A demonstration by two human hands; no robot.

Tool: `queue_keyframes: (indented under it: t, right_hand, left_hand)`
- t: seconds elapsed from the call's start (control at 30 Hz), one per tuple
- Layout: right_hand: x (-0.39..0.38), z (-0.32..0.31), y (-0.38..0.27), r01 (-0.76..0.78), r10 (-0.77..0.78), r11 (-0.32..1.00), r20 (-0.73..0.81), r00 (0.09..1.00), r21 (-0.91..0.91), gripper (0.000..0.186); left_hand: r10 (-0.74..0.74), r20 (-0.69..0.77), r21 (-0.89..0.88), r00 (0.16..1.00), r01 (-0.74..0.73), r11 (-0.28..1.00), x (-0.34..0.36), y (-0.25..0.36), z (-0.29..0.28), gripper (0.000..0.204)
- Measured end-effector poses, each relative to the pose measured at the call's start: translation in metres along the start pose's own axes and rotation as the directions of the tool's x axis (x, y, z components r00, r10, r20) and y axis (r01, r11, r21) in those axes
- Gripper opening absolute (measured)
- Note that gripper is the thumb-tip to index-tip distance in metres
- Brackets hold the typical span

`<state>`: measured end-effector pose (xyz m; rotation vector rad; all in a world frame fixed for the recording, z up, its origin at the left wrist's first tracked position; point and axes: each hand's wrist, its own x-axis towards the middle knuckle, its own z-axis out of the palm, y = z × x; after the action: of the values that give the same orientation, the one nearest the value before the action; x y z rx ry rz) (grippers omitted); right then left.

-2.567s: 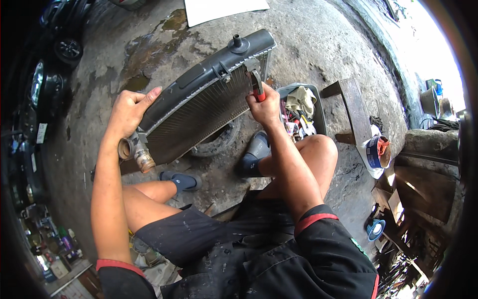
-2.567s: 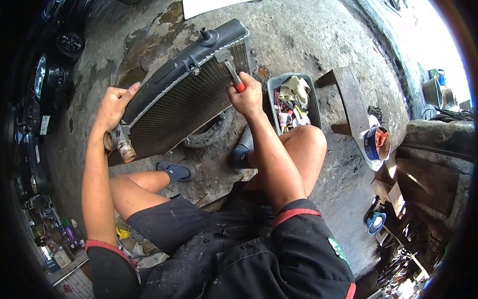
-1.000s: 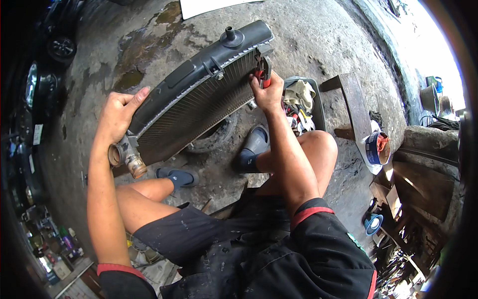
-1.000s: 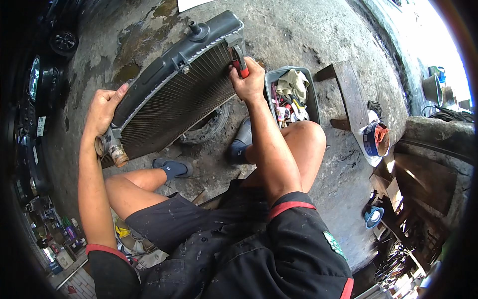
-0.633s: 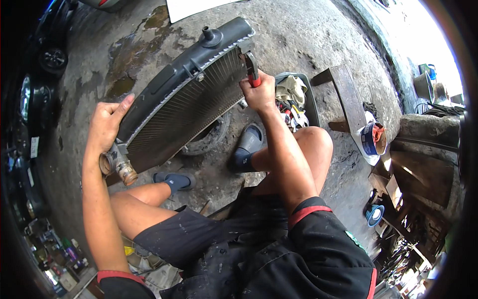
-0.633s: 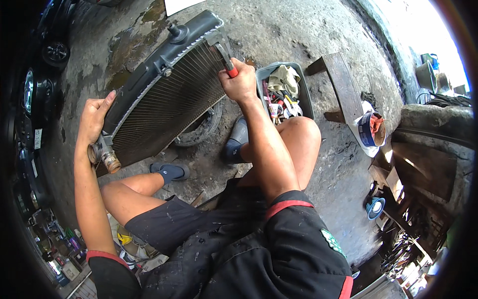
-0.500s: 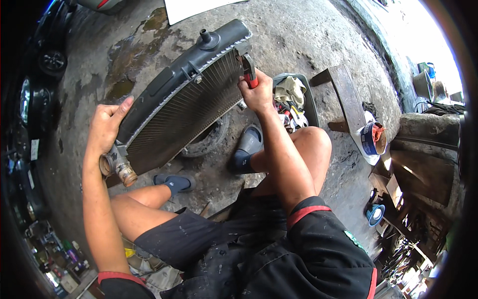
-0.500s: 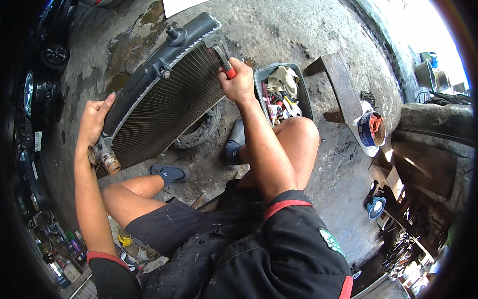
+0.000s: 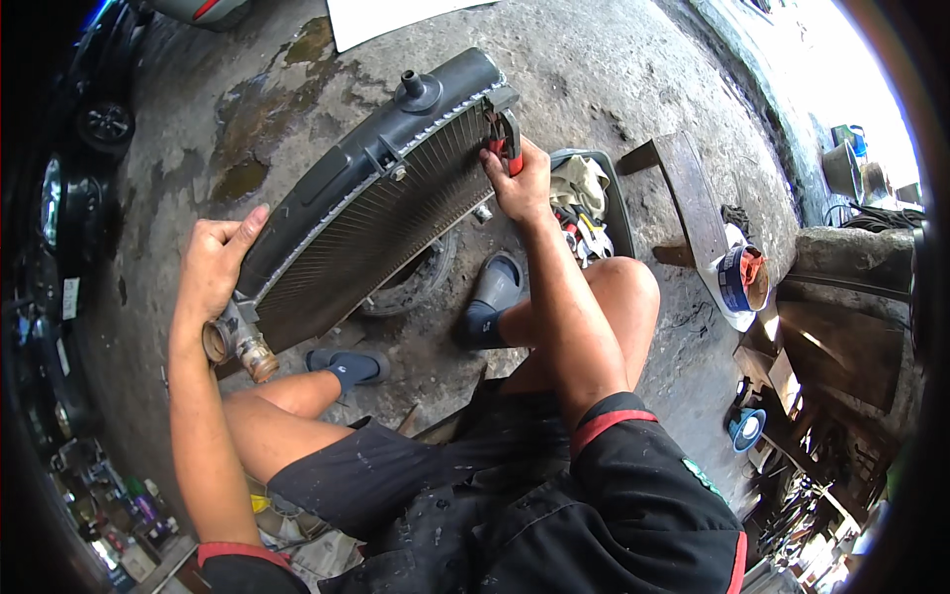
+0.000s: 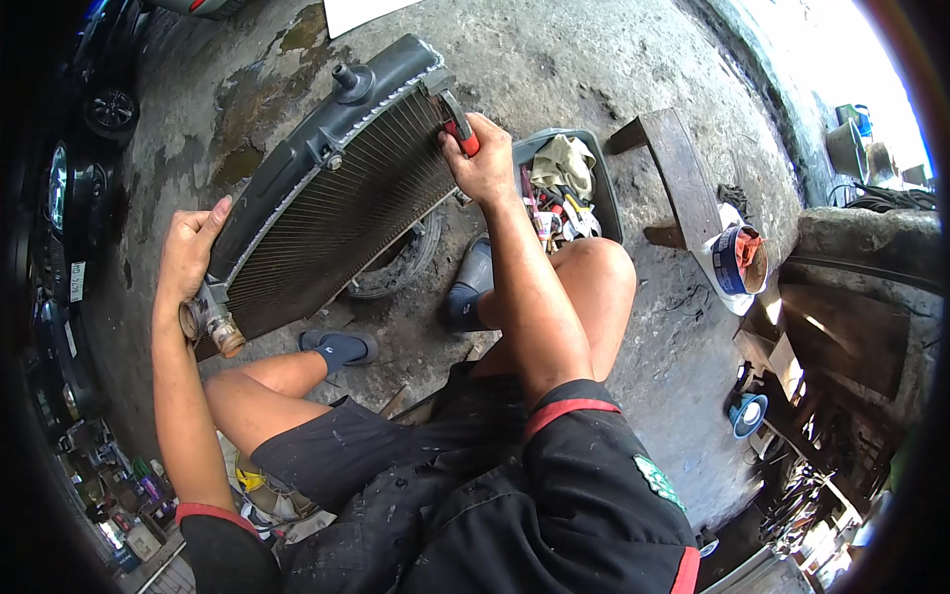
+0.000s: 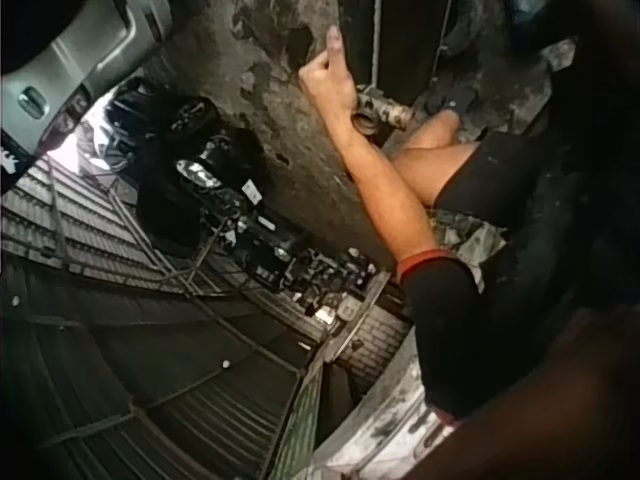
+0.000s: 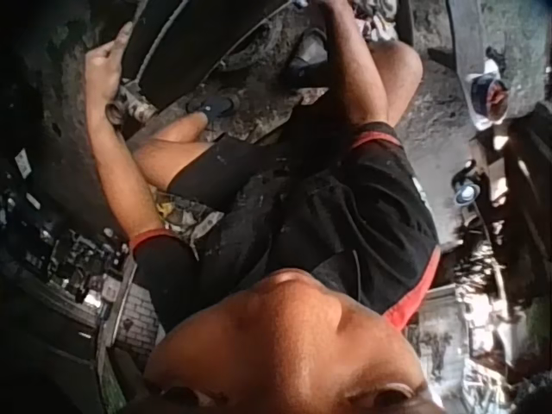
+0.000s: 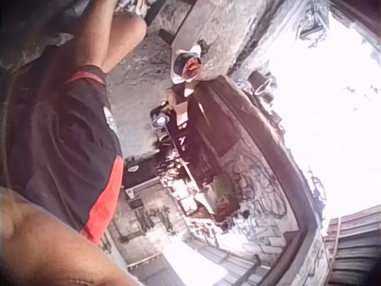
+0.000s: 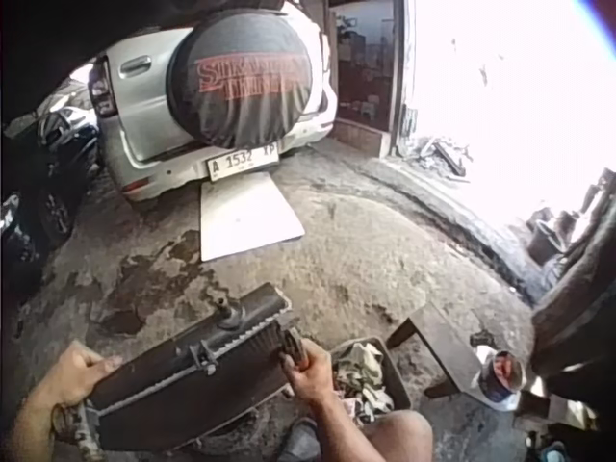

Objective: Repairing a car radiator by crimping the metal housing tabs using pliers.

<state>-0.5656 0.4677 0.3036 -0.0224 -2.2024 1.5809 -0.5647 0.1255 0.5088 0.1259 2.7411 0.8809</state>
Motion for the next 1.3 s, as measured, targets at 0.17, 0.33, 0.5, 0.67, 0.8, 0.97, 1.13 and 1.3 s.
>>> queue_keyframes:
  t: [0.17, 0.33, 0.5, 0.67, 0.8, 0.97, 1.13, 1.3]
  right_hand:
    - [0.003, 0.001, 0.015, 0.014, -0.019, 0.998, -0.073, 0.997, -0.061, 0.014]
    - [0.001, -0.015, -0.008, -0.146, 0.152, 0.986, 0.076, 0.985, -0.086, 0.011]
    - [-0.002, 0.001, 0.0, -0.091, 0.094, 0.99, 0.02, 0.995, -0.107, 0.014]
    - [-0.021, -0.005, 0.036, -0.127, 0.127, 0.992, 0.009, 0.992, 0.003, 0.014]
    - [-0.037, 0.004, 0.039, -0.19, 0.193, 0.968, -0.005, 0.981, 0.163, 0.013]
    - [-0.054, 0.01, -0.026, -0.262, 0.24, 0.882, 0.104, 0.965, 0.391, 0.014]
    - [-0.09, 0.007, -0.149, -0.506, 0.353, 0.698, 0.372, 0.859, 0.507, 0.014]
    - [-0.2, -0.031, -0.198, -0.683, 0.302, 0.686, 0.757, 0.58, 0.25, 0.019]
  left_hand:
    - [0.015, -0.003, 0.024, 1.0, -0.015, 1.0, 0.001, 0.007, 0.004, 0.059]
    - [0.028, -0.006, 0.024, 1.0, -0.027, 0.999, 0.004, 0.0, 0.001, 0.06]
    - [0.064, -0.049, 0.043, 0.997, -0.062, 0.997, 0.005, -0.018, -0.004, 0.065]
    - [0.093, 0.045, 0.131, 0.995, -0.098, 0.986, 0.002, -0.039, -0.017, 0.079]
    - [-0.052, -0.063, 0.014, 0.997, 0.053, 0.998, -0.011, -0.058, -0.024, 0.078]
    - [-0.118, -0.225, -0.064, 0.967, 0.106, 0.992, -0.011, -0.08, -0.04, 0.076]
    - [-0.121, -0.294, 0.023, 0.948, 0.133, 0.991, 0.011, -0.107, -0.056, 0.085]
    - [-0.238, -0.175, -0.209, 0.955, 0.2, 0.957, 0.025, -0.123, -0.05, 0.069]
